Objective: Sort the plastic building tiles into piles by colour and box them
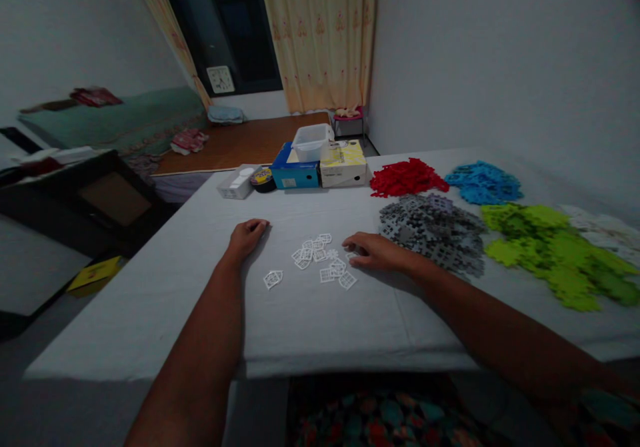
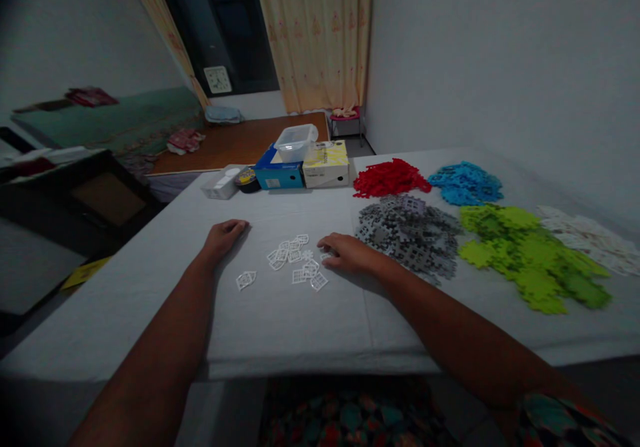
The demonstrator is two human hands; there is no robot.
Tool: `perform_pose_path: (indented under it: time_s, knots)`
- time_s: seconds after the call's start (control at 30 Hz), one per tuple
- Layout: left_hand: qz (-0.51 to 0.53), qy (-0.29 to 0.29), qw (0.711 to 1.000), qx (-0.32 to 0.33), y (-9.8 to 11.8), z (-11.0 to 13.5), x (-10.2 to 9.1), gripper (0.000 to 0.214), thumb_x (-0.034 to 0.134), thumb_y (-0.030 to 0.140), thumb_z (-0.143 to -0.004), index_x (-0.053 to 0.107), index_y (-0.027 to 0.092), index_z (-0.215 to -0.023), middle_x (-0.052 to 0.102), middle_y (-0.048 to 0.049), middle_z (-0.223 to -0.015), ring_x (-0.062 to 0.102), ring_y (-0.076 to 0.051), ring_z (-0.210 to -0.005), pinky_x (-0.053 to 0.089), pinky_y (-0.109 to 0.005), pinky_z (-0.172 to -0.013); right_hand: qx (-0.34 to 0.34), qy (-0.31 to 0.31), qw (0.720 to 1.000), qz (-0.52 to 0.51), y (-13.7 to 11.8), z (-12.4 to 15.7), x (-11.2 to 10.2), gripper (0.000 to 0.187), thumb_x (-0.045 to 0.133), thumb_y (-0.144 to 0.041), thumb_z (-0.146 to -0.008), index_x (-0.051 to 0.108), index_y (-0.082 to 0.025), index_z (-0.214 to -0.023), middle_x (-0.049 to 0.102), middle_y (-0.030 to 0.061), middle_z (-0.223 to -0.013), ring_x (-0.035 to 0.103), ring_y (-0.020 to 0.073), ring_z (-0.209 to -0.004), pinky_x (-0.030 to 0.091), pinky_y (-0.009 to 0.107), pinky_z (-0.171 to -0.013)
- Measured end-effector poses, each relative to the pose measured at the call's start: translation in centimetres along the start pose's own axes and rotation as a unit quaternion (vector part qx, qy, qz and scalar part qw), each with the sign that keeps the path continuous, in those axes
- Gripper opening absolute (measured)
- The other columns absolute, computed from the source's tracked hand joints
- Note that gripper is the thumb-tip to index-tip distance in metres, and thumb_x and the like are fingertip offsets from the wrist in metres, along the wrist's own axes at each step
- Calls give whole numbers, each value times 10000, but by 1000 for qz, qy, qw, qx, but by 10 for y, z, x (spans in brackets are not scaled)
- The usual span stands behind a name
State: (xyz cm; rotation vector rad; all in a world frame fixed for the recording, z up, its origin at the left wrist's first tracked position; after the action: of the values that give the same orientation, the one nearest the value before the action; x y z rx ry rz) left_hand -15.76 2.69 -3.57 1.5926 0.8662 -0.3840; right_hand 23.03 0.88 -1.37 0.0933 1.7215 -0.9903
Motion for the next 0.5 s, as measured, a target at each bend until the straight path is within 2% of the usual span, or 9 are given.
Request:
perform_pose_path:
  time_s: [0.1,0.3,0.4,0.5]
  knots:
    - [-16,10,1000,-2,-4,-1,1,571,543,625,-754,763,141,-963,769,-113,-998,681,-268,-952,492,-342,-887,-2,-14,1000,11,0,2,0,337,708,-212,-789,692,-171,-1122,652,84,-1067,597,158,-806,449,276,-769]
    - [-18,16,1000,-9,6,5,-4,569,533,613,-749,758,145,-980,770,-114,-1007,686,-269,-963,515,-337,-883,52,22,996,68,-12,10,-4,282,729,-190,-769,692,-193,-1048,700,73,-1007,628,195,-872,429,265,-735]
    - [-16,24,999,-17,13,7,-9,526,540,582,-750,758,154,-965,772,-109,-1001,695,-265,-943,524,-346,-892,22,31,995,97,-28,29,-14,141,667,-181,-826,715,-203,-958,727,67,-898,645,204,-850,425,276,-734]
    - [-48,15,998,-28,13,5,-13,471,550,549,-760,759,182,-968,774,-98,-1009,694,-283,-973,517,-385,-927,-19,87,996,22,-30,65,-37,143,619,-262,-890,740,-206,-941,745,70,-918,664,192,-861,452,285,-783]
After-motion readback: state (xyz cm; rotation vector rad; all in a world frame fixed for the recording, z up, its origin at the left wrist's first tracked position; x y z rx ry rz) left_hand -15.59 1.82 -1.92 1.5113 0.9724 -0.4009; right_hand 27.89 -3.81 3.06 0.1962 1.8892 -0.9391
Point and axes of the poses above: each hand's wrist, its own z-axis away from the middle knuckle, its own x-axis out of the palm, y = z × x, the point moved 2 cm from there along -z, towards the middle knuckle
